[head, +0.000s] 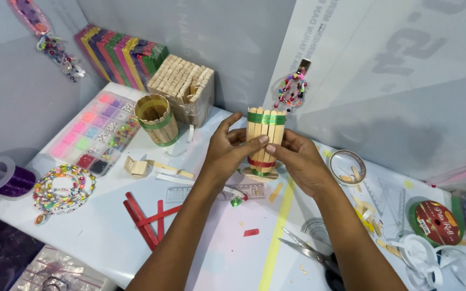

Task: Assembling and reinforcing a wooden structure by attaching popsicle sticks to a cylindrical base using tape and glue.

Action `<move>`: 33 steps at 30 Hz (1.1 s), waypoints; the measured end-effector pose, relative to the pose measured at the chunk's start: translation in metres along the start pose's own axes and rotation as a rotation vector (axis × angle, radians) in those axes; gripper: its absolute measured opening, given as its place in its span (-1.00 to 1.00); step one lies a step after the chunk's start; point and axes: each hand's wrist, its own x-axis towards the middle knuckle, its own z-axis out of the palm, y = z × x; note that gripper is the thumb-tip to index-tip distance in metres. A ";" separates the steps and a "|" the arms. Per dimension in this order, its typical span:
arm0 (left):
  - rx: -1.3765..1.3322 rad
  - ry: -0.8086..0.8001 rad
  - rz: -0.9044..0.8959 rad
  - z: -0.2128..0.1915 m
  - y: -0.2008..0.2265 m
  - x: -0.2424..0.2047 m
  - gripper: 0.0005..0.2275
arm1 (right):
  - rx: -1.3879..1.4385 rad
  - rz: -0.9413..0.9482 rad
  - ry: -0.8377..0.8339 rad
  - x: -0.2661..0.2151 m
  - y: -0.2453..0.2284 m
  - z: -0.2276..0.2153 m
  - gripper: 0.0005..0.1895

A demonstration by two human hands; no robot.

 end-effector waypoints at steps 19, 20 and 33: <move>-0.021 0.068 0.102 0.002 -0.019 0.008 -0.13 | -0.330 -0.087 0.179 0.005 0.012 0.000 -0.34; 0.060 0.159 0.168 0.003 -0.015 0.007 -0.21 | -0.324 -0.109 0.190 0.010 0.013 0.001 -0.33; 0.758 0.211 0.650 -0.011 -0.031 0.020 -0.78 | -0.629 -0.029 0.098 0.018 0.008 0.005 -0.19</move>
